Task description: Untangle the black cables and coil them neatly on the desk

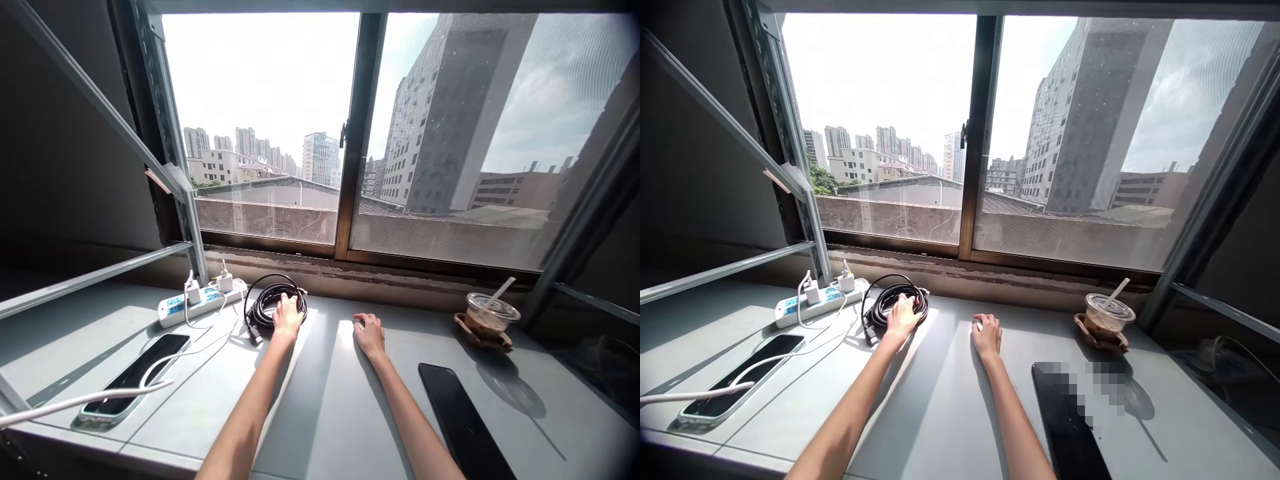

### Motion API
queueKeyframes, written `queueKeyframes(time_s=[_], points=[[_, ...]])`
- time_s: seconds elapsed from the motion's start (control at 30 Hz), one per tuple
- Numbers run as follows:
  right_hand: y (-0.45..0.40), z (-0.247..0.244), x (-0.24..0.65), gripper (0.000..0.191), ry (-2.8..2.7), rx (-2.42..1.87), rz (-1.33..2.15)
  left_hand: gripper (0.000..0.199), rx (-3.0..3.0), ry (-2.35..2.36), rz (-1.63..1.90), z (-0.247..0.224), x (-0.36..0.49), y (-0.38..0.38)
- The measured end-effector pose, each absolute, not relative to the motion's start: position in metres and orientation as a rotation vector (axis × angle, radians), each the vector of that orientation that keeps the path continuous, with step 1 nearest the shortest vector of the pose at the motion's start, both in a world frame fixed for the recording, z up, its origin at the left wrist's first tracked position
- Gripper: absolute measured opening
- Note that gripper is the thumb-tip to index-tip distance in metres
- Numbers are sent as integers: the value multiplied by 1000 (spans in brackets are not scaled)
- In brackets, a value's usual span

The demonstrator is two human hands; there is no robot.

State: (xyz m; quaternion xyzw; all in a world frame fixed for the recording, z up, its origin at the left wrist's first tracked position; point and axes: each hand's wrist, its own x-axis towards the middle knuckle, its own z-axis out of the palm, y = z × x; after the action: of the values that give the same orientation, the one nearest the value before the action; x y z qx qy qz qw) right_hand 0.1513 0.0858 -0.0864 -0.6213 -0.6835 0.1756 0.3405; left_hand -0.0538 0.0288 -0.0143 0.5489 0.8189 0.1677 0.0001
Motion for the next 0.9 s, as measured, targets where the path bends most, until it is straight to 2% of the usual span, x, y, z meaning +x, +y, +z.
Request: queueKeyframes(time_s=[0.1, 0.27, 0.43, 0.63, 0.77, 0.9], points=[[86, -86, 151, 30, -1800, -1624, 449, 30, 1782, 2528, 544, -13, -54, 28], [87, -86, 150, 30, -1825, -1641, 446, 37, 1871, 2523, 643, -5, -52, 29], [87, -85, 149, 29, -1832, -1641, 450, 38, 1689, 2648, 753, 9, -62, 25], [87, -84, 147, 22, -1818, -1620, 463, 21, 1636, 2612, 809, 14, -71, 19], [88, -84, 147, 17, -1820, -1616, 464, 29, 1519, 2637, 1009, 28, -76, 25], [87, -83, 148, 17, -1828, -1616, 464, 29, 1419, 2585, 1363, 47, -84, 25]])
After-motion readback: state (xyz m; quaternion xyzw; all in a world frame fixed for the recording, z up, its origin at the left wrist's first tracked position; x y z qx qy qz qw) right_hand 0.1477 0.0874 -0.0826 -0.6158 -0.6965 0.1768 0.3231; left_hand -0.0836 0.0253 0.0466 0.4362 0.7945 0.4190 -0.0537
